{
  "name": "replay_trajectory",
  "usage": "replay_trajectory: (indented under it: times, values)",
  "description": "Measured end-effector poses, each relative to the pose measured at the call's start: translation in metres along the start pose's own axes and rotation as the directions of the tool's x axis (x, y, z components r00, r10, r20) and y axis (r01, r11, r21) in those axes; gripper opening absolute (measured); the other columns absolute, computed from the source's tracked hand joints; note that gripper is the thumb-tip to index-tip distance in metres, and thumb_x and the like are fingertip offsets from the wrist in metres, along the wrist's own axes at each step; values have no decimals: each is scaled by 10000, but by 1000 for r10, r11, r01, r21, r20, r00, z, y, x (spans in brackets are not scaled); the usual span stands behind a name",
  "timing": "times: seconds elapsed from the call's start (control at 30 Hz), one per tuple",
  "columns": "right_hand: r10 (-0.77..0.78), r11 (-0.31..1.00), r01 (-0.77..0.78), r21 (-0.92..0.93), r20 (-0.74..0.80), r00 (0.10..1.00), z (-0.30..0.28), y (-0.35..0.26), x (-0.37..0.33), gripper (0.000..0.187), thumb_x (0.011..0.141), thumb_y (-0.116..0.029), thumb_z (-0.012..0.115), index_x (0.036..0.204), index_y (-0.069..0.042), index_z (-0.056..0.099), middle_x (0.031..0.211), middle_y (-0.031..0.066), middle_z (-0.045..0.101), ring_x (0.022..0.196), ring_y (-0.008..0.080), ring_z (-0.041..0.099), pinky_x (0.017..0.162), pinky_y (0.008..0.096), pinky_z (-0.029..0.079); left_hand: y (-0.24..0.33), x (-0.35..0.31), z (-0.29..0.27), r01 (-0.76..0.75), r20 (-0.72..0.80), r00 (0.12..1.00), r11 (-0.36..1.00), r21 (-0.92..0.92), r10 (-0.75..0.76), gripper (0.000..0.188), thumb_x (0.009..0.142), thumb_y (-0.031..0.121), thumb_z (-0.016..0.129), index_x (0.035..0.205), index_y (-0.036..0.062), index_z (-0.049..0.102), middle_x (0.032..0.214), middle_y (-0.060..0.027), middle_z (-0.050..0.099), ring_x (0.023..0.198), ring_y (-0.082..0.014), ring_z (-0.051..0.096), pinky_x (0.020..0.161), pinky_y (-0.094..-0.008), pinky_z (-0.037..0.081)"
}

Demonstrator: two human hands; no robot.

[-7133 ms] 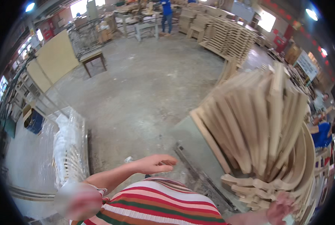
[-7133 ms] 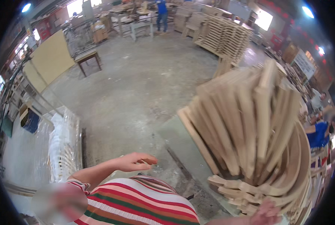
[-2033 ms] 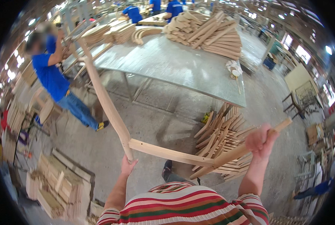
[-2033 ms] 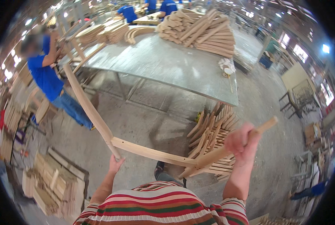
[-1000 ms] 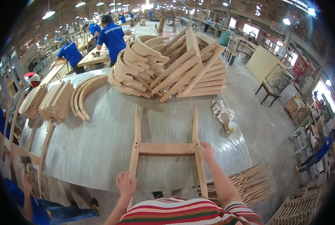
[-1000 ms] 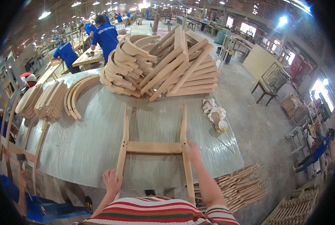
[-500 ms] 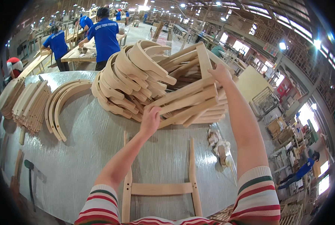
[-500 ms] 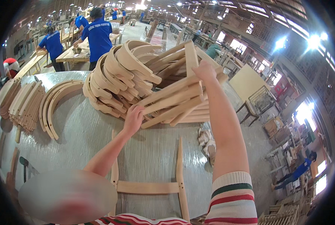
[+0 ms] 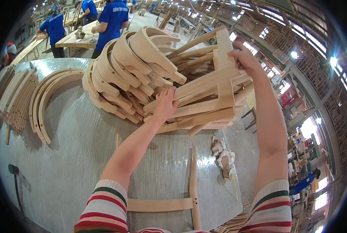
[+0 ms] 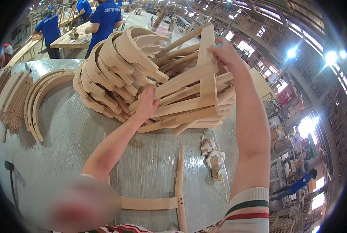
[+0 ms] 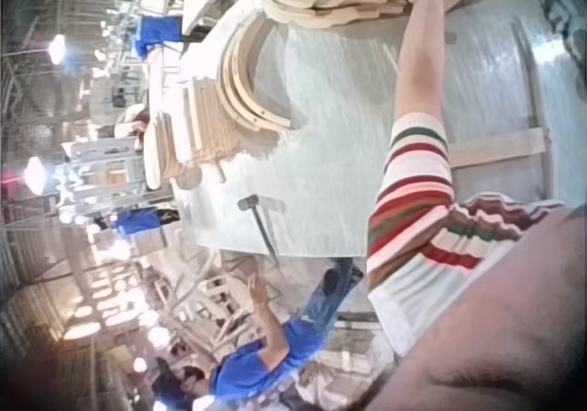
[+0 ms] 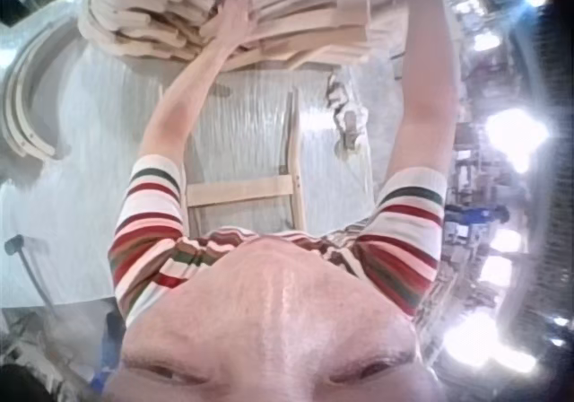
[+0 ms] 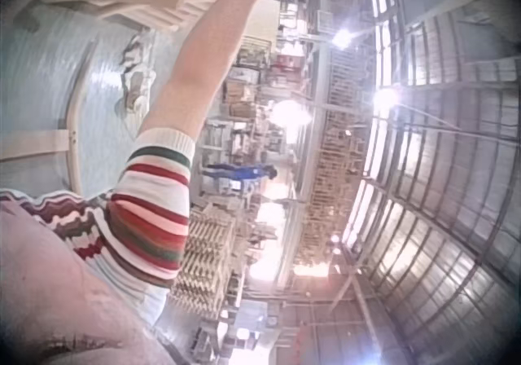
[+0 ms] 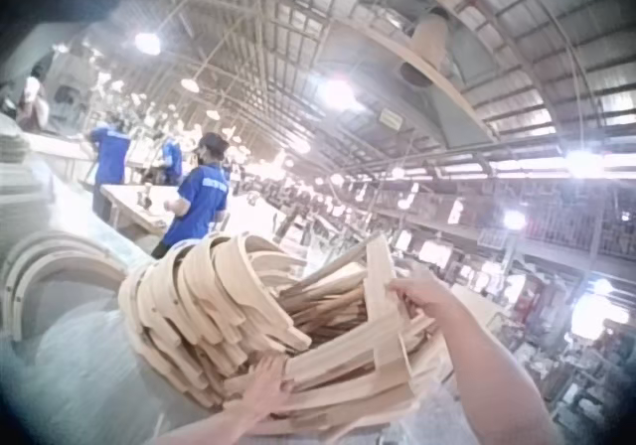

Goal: The person handles curved wooden chair parts, then applies glue to a wooden chair frame using a brush. They walk to a station to mix a yellow liquid into a container, then return to the frame and use a pneumatic nail gun to fasten the parts together.

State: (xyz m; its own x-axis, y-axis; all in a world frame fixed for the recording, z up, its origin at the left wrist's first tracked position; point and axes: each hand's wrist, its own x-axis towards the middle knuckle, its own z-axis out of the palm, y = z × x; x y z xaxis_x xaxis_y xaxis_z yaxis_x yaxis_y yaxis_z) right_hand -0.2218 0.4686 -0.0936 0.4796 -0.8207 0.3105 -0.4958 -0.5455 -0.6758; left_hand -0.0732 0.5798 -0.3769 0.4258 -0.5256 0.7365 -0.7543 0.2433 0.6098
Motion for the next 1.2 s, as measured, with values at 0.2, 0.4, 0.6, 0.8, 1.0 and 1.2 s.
replay_trajectory:
  times: [0.2,0.4,0.6,0.8,1.0,1.2]
  values:
    - [-429,900,436,-8,-190,883,-68,-107,-59,511,805,-296,604,1243,-73,468,935,65,570,817,145,549,667,297,449,63,36,-74,-318,-389,875,948,-14,287,368,759,97,610,1091,7,479,936,-188,569,824,-376,556,697,-399,456]
    - [-569,810,562,-167,-458,683,-123,-104,-143,577,853,-282,569,1336,-37,367,1057,73,550,931,130,516,751,302,444,129,22,-204,-319,-366,917,842,-435,158,308,858,202,613,1069,27,474,863,-58,570,732,-124,564,606,-263,454]
    - [-303,918,375,130,-380,874,-98,-18,-248,389,833,-279,578,1101,2,541,786,62,589,663,132,553,588,262,442,158,-81,-333,194,-152,912,726,-660,-381,297,904,269,542,1072,32,484,725,-27,497,608,-119,484,532,-260,399]
    - [182,784,-205,585,99,978,34,99,-472,375,757,-91,677,1060,-1,475,752,35,570,573,108,562,516,270,476,168,-261,-356,703,-75,704,708,-73,-707,147,831,131,591,905,42,501,685,-20,489,578,-99,477,540,-248,388]
    - [384,912,-398,103,134,914,106,198,-595,422,755,-183,619,1098,24,488,1136,166,486,1057,265,489,846,404,422,141,-395,-335,853,55,458,456,254,-887,299,722,130,635,956,-18,522,715,-29,509,618,-130,497,573,-284,427]
    - [283,958,-279,-66,62,957,118,213,-606,504,757,-261,608,1232,-111,529,1398,134,302,1285,367,264,1013,497,257,115,-440,-330,479,86,716,578,661,-692,470,755,189,643,1128,-59,503,1096,-178,506,1015,-297,487,871,-390,394]
